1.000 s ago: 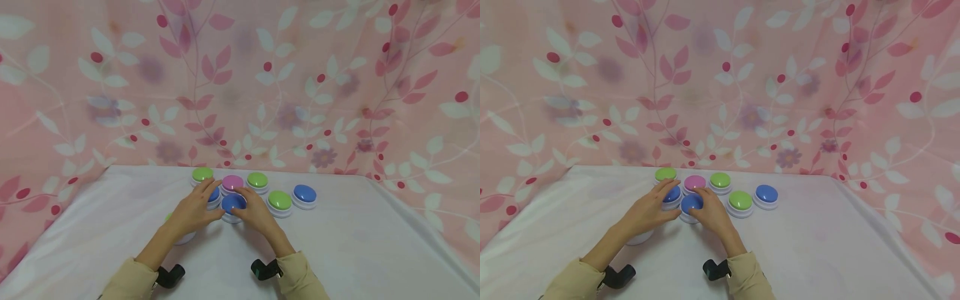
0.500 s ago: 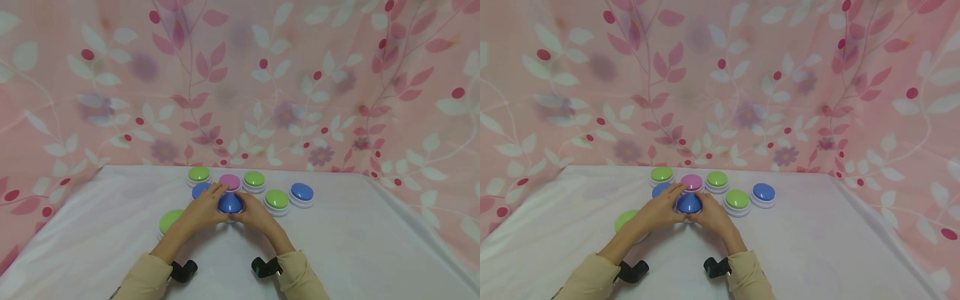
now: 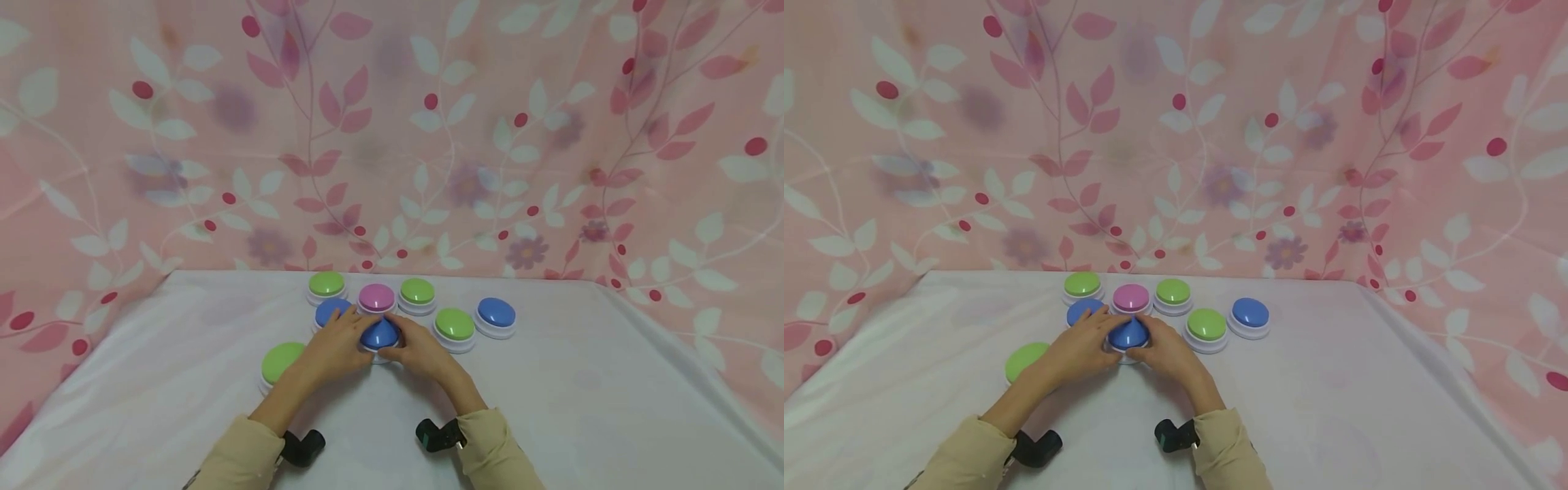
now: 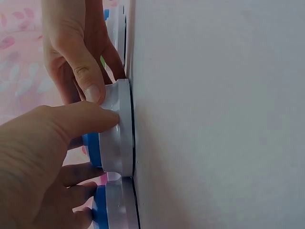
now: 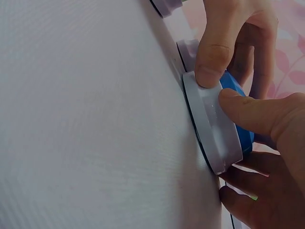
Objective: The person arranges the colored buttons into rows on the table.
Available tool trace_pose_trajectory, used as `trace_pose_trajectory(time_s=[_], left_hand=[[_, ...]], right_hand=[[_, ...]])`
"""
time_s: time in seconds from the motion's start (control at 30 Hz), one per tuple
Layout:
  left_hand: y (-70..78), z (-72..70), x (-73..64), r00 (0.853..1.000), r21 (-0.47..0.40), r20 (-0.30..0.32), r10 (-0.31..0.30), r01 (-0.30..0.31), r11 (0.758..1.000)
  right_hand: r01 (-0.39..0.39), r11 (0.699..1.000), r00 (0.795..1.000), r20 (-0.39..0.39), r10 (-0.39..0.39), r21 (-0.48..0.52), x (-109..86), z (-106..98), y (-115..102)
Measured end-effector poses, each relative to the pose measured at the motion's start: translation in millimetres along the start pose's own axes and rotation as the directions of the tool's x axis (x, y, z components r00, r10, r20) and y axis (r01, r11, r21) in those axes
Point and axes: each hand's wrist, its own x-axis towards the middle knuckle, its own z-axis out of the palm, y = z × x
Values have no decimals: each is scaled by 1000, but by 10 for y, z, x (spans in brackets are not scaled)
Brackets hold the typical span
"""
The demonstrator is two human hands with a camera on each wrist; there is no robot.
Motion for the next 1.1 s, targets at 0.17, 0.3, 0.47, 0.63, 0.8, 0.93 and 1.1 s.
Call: trace_pose_trajectory(time_s=[0.17, 0.3, 0.47, 0.63, 0.8, 0.93, 1.1], left_hand=[[9, -3, -3, 1000, 6, -6, -7, 7, 1000], [17, -22, -2, 1000, 15, -9, 0, 0, 1000], [18, -25, -9, 1000, 26, -18, 0, 0, 1000], [22, -8, -37, 1000, 30, -2, -7, 7, 1000], [20, -6, -52, 1000, -12, -11, -11, 11, 1000], [14, -14, -42, 1000, -45, -11, -14, 14, 999], [5, -20, -33, 1000, -53, -19, -7, 6, 999]], right_hand=[[-3, 1000, 1000, -3, 3, -18, 2, -5, -1], [-5, 999, 1000, -10, 4, -37, 6, -15, -9], [9, 999, 1000, -22, -10, -38, 15, -10, -7], [-3, 999, 1000, -19, 2, -38, 1, 16, 9], [-24, 999, 999, -21, 24, -28, -14, 30, 8], [-39, 999, 999, -31, 38, -22, -16, 15, -2], [-53, 998, 998, -42, 52, -21, -14, -6, -29]])
